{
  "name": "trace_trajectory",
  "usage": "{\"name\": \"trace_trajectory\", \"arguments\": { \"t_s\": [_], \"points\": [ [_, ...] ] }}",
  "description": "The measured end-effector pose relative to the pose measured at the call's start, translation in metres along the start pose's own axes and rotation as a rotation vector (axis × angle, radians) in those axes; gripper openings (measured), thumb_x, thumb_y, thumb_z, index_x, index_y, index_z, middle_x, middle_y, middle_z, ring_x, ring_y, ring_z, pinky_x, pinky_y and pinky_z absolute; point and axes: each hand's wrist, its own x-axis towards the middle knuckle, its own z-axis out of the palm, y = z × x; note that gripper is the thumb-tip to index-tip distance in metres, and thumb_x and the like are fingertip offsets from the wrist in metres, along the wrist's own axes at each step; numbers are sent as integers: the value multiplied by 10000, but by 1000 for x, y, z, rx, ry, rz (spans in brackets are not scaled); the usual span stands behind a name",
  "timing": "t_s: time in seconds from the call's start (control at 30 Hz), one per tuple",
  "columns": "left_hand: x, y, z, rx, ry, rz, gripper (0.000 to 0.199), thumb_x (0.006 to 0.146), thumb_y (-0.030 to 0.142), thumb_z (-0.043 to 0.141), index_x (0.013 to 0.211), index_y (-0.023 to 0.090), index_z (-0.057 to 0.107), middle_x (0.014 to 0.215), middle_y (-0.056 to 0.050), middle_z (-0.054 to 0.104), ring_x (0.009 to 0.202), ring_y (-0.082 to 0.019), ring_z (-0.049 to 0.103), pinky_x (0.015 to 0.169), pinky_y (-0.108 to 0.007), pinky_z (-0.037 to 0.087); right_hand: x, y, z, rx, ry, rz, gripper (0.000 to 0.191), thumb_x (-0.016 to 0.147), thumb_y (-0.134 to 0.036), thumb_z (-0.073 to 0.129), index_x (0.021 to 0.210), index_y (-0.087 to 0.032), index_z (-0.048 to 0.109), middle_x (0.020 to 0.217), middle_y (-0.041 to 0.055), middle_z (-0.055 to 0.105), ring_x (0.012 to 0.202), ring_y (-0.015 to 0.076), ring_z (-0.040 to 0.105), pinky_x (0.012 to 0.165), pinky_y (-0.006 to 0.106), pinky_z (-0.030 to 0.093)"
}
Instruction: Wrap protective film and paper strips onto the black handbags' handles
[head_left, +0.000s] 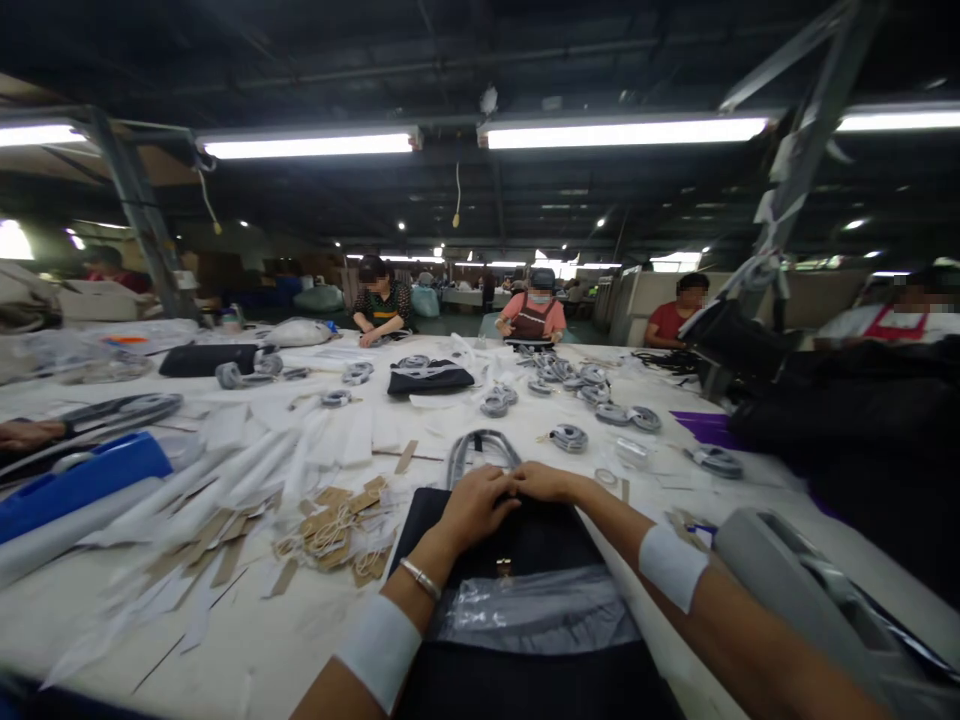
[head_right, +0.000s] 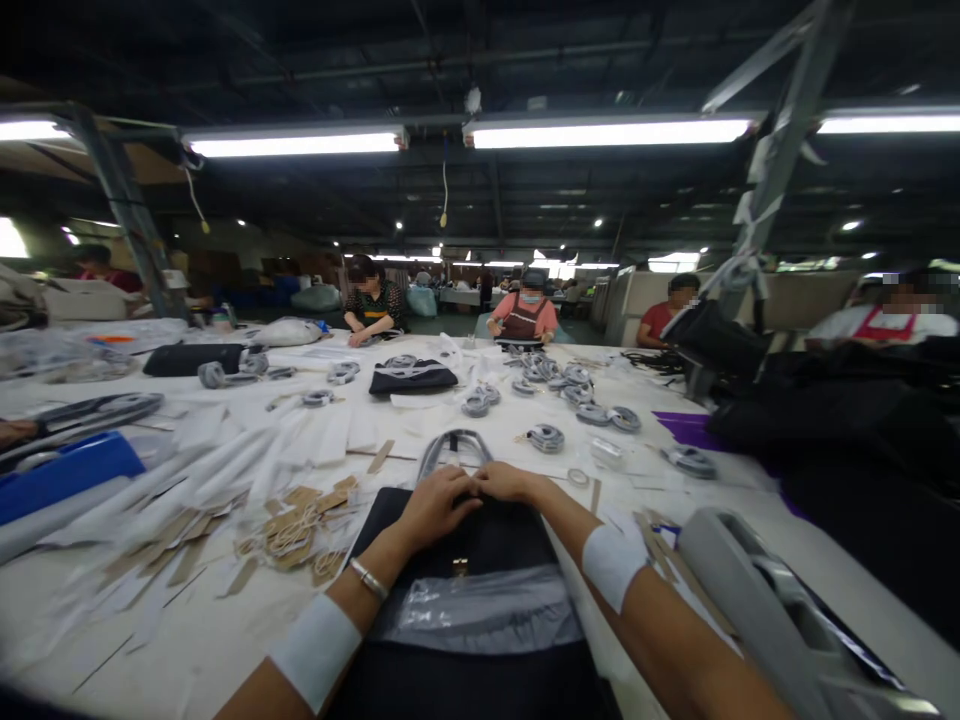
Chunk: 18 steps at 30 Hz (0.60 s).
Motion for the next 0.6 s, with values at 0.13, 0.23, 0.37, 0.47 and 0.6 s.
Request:
{"name": "trace_trajectory", "arguments": {
  "t_s": [0.13, 0.23, 0.37, 0.47, 0.6],
  "points": [
    [-3, -8, 12, -79, -66, -125, 165, 941, 323, 513, 959, 209, 631, 966, -39, 685, 913, -205, 635, 816, -304, 481, -5, 0, 3, -127, -21, 28, 340, 902, -294, 490, 660, -209, 713, 650, -23, 681, 641, 145, 594, 663, 245, 470],
    [-5, -12, 16, -92, -218, -158, 238, 948, 352, 482, 1081, 243, 646, 1026, -44, 712, 963, -234, 657, 842, -326, 485, -5, 2, 5, -194, -46, 70, 234, 831, -264, 612, 624, -197, 696, 658, -9, 697, 680, 158, 623, 695, 241, 476],
    [-5, -11, 16, -26, -305, -202, 275, 923, 397, 520, 1098, 240, 663, 1052, -65, 711, 990, -260, 654, 857, -342, 489, 1, 13, 0, -211, -23, 160, 123, 816, -231, 627, 785, -172, 730, 761, 27, 743, 719, 164, 671, 683, 222, 490],
    [-4, -9, 18, -16, -311, -217, 268, 893, 377, 580, 1121, 255, 648, 1059, -52, 702, 985, -250, 650, 861, -339, 490, 16, 23, -2, -211, 52, 264, 213, 894, -241, 527, 926, -146, 715, 920, 82, 756, 742, 161, 695, 643, 213, 504],
    [-3, -7, 23, -39, -324, -190, 183, 863, 307, 629, 1025, 246, 688, 1068, -48, 670, 1008, -234, 627, 877, -324, 485, 42, 27, 14, -205, 11, 379, 358, 940, -393, 492, 828, -139, 719, 827, 99, 755, 685, 172, 705, 595, 218, 527]
  ]
}}
